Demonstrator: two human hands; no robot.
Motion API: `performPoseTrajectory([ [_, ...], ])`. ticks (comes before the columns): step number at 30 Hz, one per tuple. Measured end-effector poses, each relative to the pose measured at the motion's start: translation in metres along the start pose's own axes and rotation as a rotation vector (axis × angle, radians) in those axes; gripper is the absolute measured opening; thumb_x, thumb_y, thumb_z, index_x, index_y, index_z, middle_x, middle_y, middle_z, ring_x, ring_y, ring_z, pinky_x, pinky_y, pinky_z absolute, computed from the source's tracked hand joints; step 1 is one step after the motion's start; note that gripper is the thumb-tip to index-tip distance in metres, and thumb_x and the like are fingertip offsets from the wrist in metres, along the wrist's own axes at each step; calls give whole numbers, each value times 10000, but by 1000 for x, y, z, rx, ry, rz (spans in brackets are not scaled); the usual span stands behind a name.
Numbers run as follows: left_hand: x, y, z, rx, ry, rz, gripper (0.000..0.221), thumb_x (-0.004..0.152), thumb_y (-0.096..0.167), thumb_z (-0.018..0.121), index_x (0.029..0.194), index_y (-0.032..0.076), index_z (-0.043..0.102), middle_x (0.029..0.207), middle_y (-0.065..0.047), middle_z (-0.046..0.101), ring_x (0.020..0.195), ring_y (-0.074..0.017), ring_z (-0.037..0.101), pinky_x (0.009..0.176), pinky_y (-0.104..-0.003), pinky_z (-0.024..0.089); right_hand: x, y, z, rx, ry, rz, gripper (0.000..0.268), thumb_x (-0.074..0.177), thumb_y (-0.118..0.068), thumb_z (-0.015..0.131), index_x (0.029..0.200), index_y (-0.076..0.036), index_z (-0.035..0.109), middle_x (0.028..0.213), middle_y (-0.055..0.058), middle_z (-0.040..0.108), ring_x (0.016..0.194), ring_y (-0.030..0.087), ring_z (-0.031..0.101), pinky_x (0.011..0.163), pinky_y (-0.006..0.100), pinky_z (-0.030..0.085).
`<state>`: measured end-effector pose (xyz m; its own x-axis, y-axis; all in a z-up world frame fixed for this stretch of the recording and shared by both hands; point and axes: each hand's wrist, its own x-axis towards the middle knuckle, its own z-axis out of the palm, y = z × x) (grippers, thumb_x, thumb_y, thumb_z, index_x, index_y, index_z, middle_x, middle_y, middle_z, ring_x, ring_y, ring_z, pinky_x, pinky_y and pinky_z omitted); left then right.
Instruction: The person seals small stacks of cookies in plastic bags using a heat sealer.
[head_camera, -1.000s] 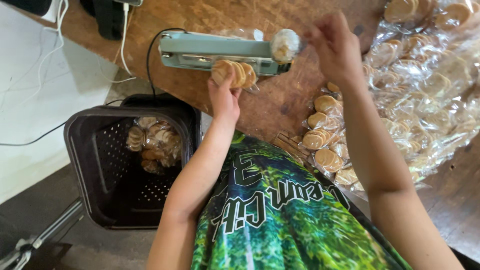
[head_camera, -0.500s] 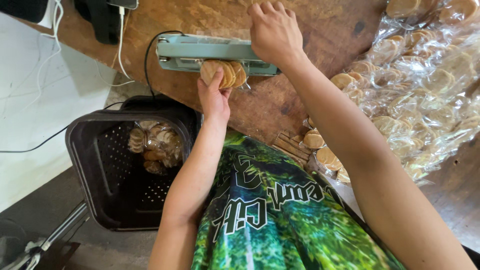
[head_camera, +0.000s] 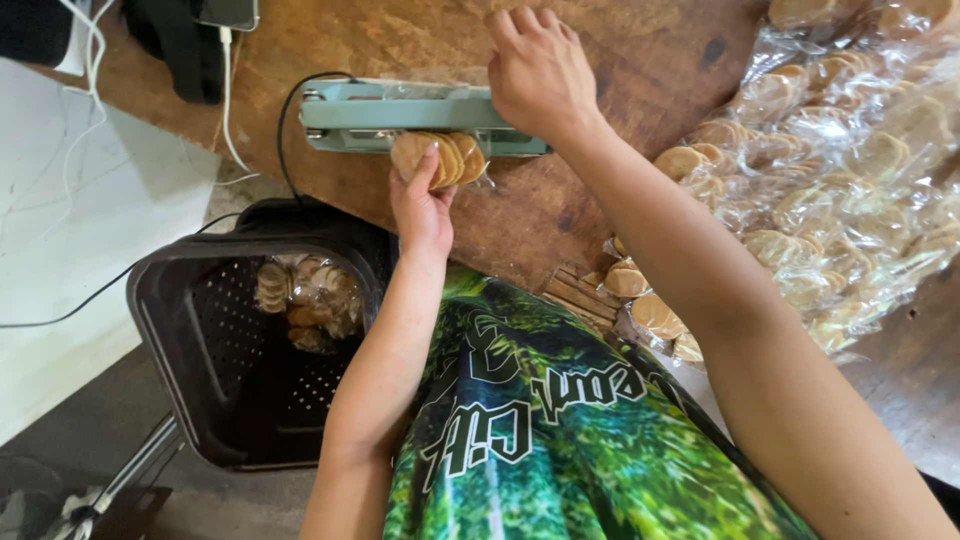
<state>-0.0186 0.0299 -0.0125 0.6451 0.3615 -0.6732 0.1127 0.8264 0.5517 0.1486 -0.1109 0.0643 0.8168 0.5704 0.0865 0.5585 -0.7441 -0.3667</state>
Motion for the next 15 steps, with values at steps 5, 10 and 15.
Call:
performPoseTrajectory([
  [5,-13,-1,11,32,29,34,605,844,140,820,1319,150,446,1306,-83,570,1147,-227,613,837,-401,597,0,0,0,18,-11,20,287,938,-175,627,1198,-56,606,1140,153,658,1097,386,604,946,534,471],
  [10,-6,-5,20,116,102,129,709,786,34,831,1311,164,372,1345,-81,514,1176,-239,602,840,-441,622,2,1,2,53,-2,33,375,889,-216,653,1218,-45,605,1110,168,659,1076,401,609,874,535,499],
  [15,-9,-12,27,298,93,53,695,839,60,848,1357,86,385,1298,-128,538,1063,-282,539,741,-403,422,5,72,-1,857,-82,372,247,1008,-262,618,1188,-99,662,1032,46,718,815,198,682,672,359,576],
])
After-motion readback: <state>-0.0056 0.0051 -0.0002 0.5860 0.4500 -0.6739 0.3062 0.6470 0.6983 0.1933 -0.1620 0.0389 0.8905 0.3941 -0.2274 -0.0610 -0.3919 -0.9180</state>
